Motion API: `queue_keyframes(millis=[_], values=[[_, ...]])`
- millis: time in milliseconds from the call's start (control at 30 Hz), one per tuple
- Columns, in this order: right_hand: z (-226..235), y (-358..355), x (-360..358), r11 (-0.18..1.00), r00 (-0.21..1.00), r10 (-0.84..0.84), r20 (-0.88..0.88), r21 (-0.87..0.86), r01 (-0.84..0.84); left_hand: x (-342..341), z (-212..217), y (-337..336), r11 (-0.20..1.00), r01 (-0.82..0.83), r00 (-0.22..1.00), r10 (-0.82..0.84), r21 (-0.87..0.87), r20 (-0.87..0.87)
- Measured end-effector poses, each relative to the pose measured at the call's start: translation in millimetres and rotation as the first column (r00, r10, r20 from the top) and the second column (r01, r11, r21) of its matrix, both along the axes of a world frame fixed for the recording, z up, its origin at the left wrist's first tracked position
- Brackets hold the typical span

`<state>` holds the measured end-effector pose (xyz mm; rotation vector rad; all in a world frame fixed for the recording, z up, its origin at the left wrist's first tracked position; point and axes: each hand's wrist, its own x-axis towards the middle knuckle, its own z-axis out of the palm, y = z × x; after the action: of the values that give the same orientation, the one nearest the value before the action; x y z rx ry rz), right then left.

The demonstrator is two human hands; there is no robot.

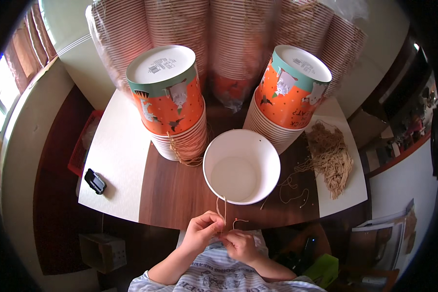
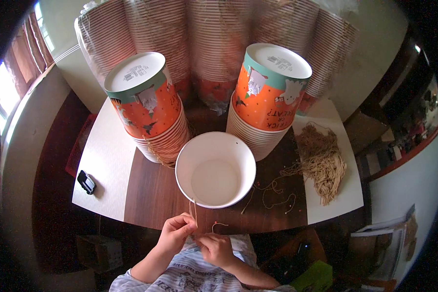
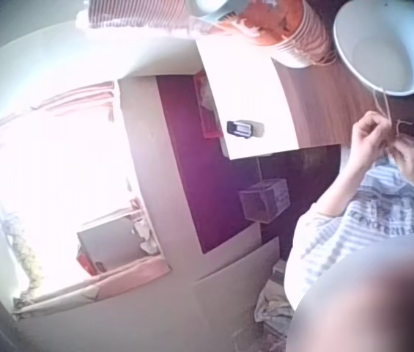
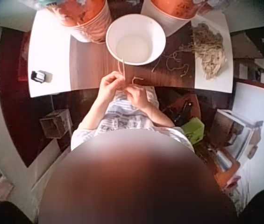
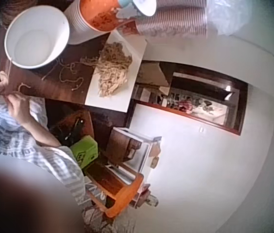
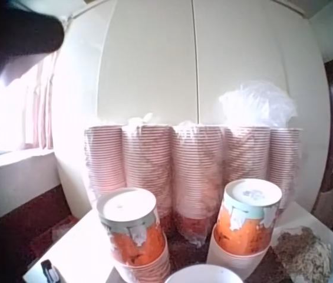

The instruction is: Thread and tie thin strings or wires to the rims of decorated paper cups to create hanging ornaments.

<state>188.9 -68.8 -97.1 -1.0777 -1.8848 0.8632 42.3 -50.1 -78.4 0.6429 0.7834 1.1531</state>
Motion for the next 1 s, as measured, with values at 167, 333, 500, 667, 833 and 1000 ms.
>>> queue_keyframes(millis=[167, 333, 500, 667, 833, 1000], values=[[-8.9, -7.7, 1.6, 0.998, 0.999, -0.027, -0.042, -0.056, 0.024, -6.0, 1.2, 7.0, 0.998, 0.035, 0.999, -0.033, 0.057, -0.026], [10.5, -0.7, 2.5, 0.993, 1.000, -0.025, -0.002, -0.111, 0.025, -11.0, -3.2, 1.6, 1.000, 0.012, 0.991, -0.013, -0.010, -0.134], [4.0, -1.0, -0.9, 0.998, 1.000, -0.009, 0.010, 0.057, 0.008, -12.7, -5.0, -1.1, 0.996, 0.068, 0.986, -0.058, 0.055, -0.159], [2.6, -5.3, -2.4, 0.997, 0.998, -0.001, 0.056, 0.078, -0.004, -13.8, -10.6, -5.9, 0.993, 0.111, 0.984, -0.113, -0.028, -0.134], [0.5, -6.9, -1.8, 0.994, 0.994, -0.001, 0.112, 0.105, -0.011, -12.4, -19.1, -11.5, 0.990, 0.135, 0.982, -0.140, -0.044, -0.124], [-5.0, -6.0, 0.3, 0.989, 0.988, 0.000, 0.155, 0.143, -0.022, -5.7, -14.9, -13.8, 0.985, 0.140, 0.988, -0.147, -0.101, -0.057]])
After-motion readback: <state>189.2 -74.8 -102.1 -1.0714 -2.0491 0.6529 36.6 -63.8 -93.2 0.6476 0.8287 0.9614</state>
